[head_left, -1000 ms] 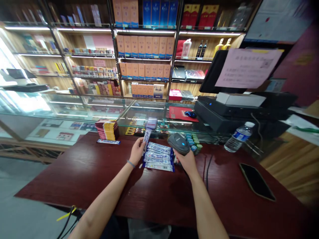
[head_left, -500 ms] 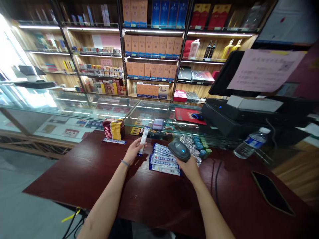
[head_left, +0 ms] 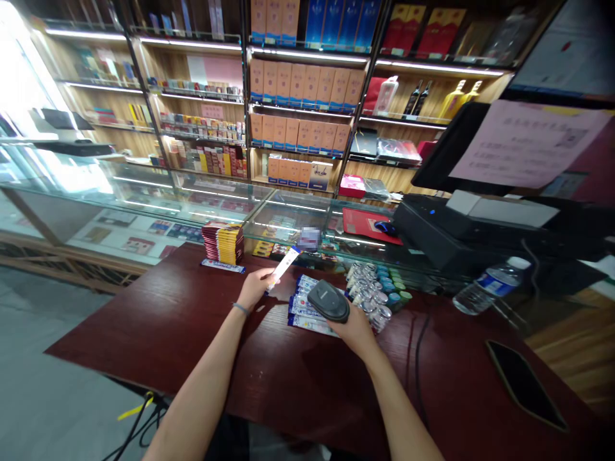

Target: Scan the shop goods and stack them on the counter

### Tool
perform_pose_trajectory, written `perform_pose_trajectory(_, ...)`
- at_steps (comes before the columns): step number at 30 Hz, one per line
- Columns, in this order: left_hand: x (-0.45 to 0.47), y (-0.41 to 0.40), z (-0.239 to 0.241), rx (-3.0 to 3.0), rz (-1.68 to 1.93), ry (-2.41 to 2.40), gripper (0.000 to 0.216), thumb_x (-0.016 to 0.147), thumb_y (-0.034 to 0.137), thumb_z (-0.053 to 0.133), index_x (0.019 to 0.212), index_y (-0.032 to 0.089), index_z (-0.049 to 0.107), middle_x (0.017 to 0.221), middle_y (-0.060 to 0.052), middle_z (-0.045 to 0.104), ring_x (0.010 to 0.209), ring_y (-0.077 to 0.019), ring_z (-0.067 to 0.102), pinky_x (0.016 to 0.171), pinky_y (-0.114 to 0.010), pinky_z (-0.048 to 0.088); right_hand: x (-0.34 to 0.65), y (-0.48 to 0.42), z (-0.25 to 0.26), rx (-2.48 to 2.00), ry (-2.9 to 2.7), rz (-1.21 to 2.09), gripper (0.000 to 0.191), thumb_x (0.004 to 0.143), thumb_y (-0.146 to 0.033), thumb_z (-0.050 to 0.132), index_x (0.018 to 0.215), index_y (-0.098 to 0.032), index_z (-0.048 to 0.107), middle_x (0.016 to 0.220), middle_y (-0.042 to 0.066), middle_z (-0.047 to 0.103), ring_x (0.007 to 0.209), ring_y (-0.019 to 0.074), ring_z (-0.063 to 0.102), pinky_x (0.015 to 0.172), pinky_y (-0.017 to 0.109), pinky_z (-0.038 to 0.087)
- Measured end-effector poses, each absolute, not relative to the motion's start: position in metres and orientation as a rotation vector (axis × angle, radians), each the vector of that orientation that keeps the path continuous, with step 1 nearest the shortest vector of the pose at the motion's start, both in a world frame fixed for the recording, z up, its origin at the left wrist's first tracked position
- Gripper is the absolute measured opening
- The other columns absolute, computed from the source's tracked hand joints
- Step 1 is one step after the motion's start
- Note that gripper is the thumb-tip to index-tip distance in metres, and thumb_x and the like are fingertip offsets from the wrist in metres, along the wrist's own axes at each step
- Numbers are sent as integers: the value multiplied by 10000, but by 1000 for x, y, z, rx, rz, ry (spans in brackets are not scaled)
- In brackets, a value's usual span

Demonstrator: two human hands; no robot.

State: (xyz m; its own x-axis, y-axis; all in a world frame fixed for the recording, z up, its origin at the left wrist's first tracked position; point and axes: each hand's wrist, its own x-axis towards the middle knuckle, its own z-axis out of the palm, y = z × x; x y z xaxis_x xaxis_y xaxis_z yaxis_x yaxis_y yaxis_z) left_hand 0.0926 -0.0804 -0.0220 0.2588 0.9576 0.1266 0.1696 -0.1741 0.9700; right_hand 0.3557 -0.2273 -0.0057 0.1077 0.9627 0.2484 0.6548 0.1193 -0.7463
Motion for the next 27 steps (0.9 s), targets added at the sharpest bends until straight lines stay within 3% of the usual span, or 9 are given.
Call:
perform_pose_trajectory(9,92,-73,-35,1519,1071,996,459,776,454,687,1121,156,738,937,-73,769,835,-212,698,765,-292,512,353,-230,-2,-1530,-1508,507,645,690,-295,703,1310,-192,558,1073,85,759,1007,283,712,859,373,562)
perform_pose_trajectory(16,96,-74,-39,1449,1151,976,463,772,457,707,1116,147,718,976,-93,762,870,-218,699,797,-307,518,354,-229,-7,-1499,-1493,485,570,695,-301,685,1246,-200,586,1051,83,757,980,272,715,877,369,552)
perform_pose_trajectory(23,80,-71,-15,1621,1489,1136,265,858,350,616,1063,188,664,1036,-77,738,969,-210,692,864,-315,520,357,-225,-13,-1484,-1463,454,519,727,-380,668,1199,-172,617,1046,102,754,943,269,715,852,370,556)
perform_pose_trajectory(27,33,-67,-5,1891,1439,1298,273,897,291,559,1155,231,623,1060,-52,728,967,-196,687,874,-308,511,362,-223,-15,-1497,-1452,408,532,718,-420,672,1181,-160,638,1028,111,761,938,283,718,830,376,563)
